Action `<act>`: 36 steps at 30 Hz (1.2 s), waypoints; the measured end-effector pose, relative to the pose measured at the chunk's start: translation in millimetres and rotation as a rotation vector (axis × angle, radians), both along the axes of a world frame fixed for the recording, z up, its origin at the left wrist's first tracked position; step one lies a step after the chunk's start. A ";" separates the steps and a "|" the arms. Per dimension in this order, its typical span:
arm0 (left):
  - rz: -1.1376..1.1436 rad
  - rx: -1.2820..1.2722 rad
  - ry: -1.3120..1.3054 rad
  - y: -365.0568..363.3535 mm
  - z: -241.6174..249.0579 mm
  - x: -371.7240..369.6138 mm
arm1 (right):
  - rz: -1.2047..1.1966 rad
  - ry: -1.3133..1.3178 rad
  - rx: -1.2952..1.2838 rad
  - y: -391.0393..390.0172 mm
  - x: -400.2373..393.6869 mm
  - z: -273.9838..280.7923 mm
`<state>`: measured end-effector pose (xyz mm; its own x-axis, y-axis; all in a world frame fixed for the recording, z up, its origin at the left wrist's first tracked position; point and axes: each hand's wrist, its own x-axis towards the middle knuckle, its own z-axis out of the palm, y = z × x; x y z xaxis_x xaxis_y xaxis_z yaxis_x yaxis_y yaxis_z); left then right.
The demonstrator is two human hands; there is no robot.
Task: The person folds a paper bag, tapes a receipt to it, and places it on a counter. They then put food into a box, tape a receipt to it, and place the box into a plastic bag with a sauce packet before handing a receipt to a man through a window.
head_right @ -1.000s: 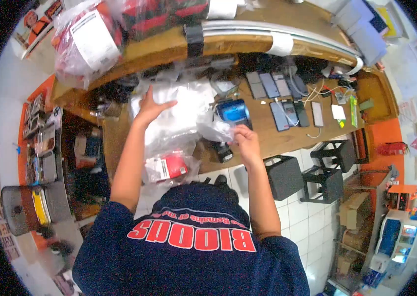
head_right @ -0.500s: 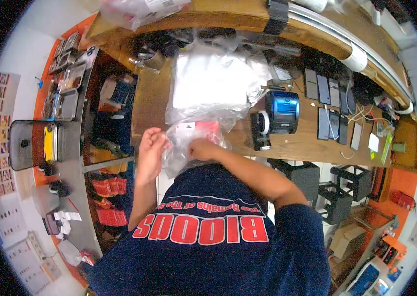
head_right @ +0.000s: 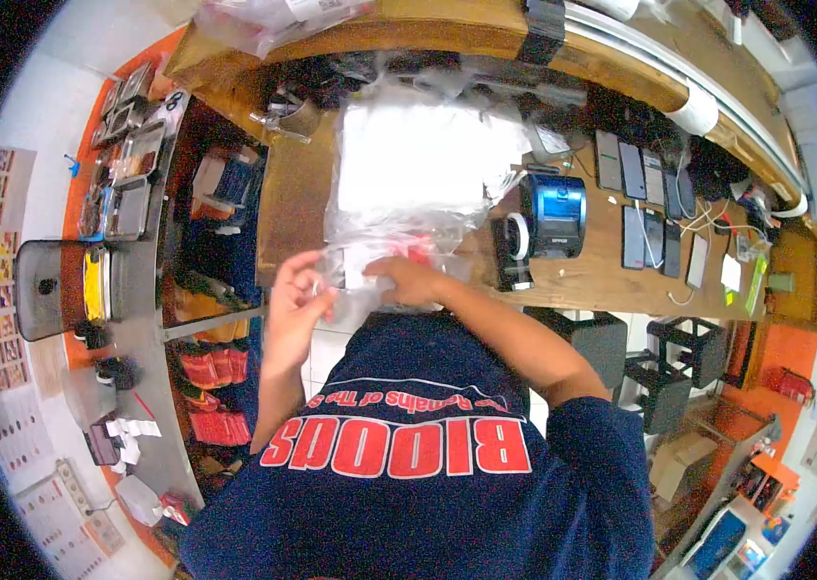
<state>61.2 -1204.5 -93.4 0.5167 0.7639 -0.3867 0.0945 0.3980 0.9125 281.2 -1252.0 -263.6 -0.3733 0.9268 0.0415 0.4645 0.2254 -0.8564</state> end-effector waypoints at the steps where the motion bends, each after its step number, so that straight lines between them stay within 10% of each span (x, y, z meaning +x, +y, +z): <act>1: 0.060 0.081 -0.077 1.6 8.4 0.9 | -0.006 0.001 -0.003 -4.8 7.2 14.2; 9: 0.026 0.119 -0.297 5.7 31.2 3.6 | 0.060 -0.595 -0.555 -52.3 74.4 205.6; 11: -0.042 0.187 -0.296 -2.8 41.6 12.2 | 0.306 -0.498 -0.070 -57.8 76.1 203.5; 17: -0.301 0.307 -0.247 -19.8 25.9 -10.3 | 0.024 -0.121 0.054 -78.8 74.0 230.3; 27: -0.173 0.484 -0.116 -33.3 -38.2 -58.3 | -0.666 0.488 -0.130 -180.3 96.7 131.7; 30: -0.382 0.874 0.414 -9.3 -63.4 -58.3 | -0.772 0.430 -0.224 -190.6 112.7 81.9; 34: -0.590 1.024 0.372 12.8 -96.7 -0.5 | -0.692 0.045 -0.063 -153.6 105.0 5.3; 36: -0.721 1.092 0.211 23.3 -103.1 43.2 | -0.785 0.534 -0.345 -107.2 80.1 0.1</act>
